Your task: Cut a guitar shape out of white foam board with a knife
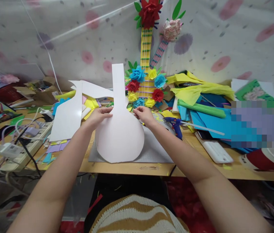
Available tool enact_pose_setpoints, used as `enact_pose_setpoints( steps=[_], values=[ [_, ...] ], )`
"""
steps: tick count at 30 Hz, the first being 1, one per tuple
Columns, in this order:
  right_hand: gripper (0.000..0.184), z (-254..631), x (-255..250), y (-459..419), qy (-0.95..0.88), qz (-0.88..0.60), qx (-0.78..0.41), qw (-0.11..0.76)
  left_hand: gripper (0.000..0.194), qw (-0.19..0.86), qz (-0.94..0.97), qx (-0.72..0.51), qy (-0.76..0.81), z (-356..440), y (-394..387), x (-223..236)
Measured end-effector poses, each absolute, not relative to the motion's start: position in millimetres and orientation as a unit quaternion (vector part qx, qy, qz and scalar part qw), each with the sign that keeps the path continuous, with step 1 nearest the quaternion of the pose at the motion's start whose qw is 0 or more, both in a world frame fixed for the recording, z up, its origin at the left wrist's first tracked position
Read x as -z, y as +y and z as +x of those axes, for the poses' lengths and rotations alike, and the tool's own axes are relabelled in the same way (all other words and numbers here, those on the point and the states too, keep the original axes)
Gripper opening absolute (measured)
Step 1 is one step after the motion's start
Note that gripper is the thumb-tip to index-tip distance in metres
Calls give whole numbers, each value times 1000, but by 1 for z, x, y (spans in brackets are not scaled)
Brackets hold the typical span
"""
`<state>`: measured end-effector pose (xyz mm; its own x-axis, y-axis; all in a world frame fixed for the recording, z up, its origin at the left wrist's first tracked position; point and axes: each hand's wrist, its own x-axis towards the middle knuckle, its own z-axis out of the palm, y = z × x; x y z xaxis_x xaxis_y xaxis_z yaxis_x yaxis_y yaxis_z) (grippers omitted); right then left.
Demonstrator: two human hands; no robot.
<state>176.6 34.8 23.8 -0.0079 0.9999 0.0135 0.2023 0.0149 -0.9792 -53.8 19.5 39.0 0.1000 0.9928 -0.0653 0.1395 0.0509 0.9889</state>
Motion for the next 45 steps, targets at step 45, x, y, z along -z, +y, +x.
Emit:
enact_pose_setpoints(
  steps=[45],
  values=[
    [7,184,18,57,-627,-603,-362,335,44,617,466,-274,572,-64,6,4]
  ],
)
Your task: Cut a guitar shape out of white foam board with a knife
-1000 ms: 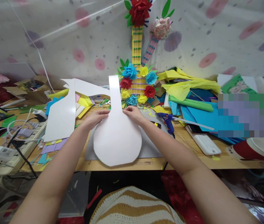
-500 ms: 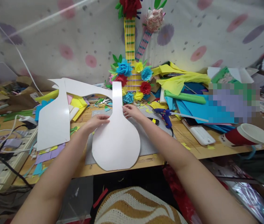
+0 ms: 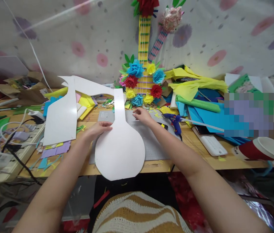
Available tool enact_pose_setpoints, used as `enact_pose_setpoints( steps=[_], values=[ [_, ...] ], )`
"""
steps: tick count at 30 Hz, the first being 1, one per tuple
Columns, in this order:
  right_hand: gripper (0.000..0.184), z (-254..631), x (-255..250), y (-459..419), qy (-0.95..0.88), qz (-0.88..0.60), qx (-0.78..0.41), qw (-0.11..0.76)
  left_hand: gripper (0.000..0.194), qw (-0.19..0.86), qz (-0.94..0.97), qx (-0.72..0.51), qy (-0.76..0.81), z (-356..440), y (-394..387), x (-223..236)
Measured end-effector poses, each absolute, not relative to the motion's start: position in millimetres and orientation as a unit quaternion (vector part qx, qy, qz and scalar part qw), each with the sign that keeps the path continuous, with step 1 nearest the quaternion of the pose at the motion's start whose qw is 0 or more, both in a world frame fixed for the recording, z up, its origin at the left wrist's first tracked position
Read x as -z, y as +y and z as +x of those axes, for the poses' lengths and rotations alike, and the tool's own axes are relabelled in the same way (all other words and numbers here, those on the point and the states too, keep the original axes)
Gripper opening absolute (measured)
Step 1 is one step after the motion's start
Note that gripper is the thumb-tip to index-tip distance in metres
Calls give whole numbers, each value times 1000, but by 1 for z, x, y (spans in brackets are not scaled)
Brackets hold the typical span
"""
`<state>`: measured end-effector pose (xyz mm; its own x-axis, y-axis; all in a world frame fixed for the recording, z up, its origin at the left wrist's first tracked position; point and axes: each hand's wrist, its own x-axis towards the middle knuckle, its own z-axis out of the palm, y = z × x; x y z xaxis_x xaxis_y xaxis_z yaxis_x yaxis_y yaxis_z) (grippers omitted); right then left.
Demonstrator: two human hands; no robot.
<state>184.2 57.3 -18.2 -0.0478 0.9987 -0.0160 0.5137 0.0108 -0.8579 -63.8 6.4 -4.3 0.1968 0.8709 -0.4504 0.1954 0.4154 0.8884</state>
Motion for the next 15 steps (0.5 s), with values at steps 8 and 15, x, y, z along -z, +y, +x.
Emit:
enact_pose_setpoints(
  steps=[8,15],
  values=[
    [20,170,22,37,-620,-507,-527,284,45,628,492,-253,547,-57,7,4],
    [30,165,26,41,-746,-568,-247,244,42,552,500,-292,601,-56,16,16]
  ],
)
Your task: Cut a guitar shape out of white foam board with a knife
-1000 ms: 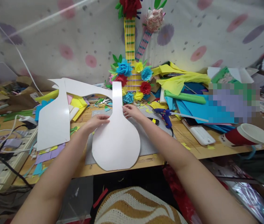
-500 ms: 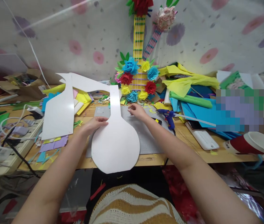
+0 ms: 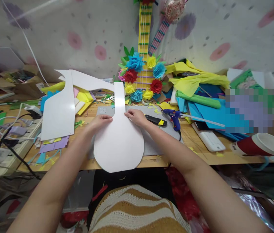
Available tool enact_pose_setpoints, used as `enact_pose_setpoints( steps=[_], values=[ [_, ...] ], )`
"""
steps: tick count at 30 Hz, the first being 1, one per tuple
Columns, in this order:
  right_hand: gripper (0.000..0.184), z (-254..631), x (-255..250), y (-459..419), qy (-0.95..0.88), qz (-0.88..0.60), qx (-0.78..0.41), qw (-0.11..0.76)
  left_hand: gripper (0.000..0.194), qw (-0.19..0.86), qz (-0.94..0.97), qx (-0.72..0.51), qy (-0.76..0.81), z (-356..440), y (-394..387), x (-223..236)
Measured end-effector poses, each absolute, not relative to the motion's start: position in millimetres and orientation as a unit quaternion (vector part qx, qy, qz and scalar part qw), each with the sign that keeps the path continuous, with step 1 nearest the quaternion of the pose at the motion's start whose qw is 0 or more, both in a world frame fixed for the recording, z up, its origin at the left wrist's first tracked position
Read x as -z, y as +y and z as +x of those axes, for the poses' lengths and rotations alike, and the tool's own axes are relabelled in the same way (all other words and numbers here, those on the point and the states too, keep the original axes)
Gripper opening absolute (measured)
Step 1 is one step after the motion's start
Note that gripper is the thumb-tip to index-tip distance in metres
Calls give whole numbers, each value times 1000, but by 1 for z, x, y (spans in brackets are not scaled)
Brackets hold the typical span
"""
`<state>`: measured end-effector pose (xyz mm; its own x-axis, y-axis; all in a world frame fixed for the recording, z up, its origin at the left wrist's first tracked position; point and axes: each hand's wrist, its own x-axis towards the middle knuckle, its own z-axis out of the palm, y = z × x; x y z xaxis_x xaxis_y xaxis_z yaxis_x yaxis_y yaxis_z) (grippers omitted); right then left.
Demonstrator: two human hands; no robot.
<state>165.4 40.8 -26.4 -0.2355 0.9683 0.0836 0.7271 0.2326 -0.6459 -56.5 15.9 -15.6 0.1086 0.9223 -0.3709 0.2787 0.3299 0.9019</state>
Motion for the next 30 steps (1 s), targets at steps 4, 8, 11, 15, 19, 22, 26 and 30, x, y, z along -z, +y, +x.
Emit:
enact_pose_setpoints(
  steps=[4,8,11,15,19,22,26,30],
  values=[
    [30,178,22,39,-778,-516,-272,232,44,535,458,-348,619,-58,22,11],
    [32,190,16,37,-796,-491,-264,236,43,515,453,-387,616,-55,30,-2],
    [35,196,13,40,-783,-515,-218,274,39,492,465,-423,602,-50,34,-10],
    [37,198,14,46,-759,-528,-194,329,39,476,459,-454,598,-47,37,-18],
    [36,198,16,47,-742,-522,-215,361,37,474,454,-481,580,-48,39,-18],
    [36,197,18,47,-720,-531,-227,384,35,454,459,-515,564,-49,42,-15],
    [39,198,19,47,-679,-545,-251,423,28,420,447,-573,544,-50,47,-16],
    [35,203,24,46,-661,-539,-278,442,18,381,419,-630,531,-52,52,-19]
  ],
)
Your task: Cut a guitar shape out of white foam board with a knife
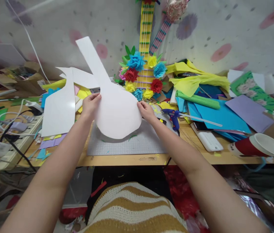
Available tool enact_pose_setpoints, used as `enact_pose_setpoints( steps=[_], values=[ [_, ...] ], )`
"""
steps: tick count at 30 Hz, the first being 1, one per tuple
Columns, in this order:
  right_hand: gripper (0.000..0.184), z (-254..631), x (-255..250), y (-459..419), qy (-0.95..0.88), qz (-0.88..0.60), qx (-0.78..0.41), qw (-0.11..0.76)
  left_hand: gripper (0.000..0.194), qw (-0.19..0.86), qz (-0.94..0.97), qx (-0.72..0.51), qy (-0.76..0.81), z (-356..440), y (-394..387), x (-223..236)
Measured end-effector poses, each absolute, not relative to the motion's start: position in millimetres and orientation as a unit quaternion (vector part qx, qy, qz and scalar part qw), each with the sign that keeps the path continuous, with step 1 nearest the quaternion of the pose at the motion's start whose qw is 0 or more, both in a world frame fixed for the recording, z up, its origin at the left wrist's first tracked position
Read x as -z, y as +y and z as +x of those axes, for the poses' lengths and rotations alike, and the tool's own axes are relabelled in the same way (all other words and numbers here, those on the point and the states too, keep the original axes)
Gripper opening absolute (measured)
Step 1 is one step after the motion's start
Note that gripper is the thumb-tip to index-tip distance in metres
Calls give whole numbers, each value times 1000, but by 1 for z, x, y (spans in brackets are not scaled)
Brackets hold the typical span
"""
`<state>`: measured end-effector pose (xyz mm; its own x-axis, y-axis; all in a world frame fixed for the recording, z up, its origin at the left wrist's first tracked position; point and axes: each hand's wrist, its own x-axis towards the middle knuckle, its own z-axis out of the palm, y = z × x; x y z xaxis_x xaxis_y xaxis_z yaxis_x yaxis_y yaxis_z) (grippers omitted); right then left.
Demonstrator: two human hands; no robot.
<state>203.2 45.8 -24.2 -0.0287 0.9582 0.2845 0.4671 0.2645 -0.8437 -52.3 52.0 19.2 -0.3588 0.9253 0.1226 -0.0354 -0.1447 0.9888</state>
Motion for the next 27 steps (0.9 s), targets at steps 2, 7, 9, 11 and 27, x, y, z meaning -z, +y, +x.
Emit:
enact_pose_setpoints(
  steps=[2,7,9,11,27],
  values=[
    [30,205,29,48,-646,-540,-300,448,15,365,398,-653,532,-53,52,-18],
    [31,207,39,62,-581,-542,-336,505,13,320,393,-652,563,-56,43,-9],
    [32,208,39,69,-576,-549,-304,524,24,240,421,-648,587,-58,37,-12],
    [33,210,37,76,-586,-555,-284,517,37,116,475,-634,599,-60,31,-20],
    [31,200,4,78,-710,-526,-341,321,60,128,827,-144,529,-2,53,-57]
  ],
)
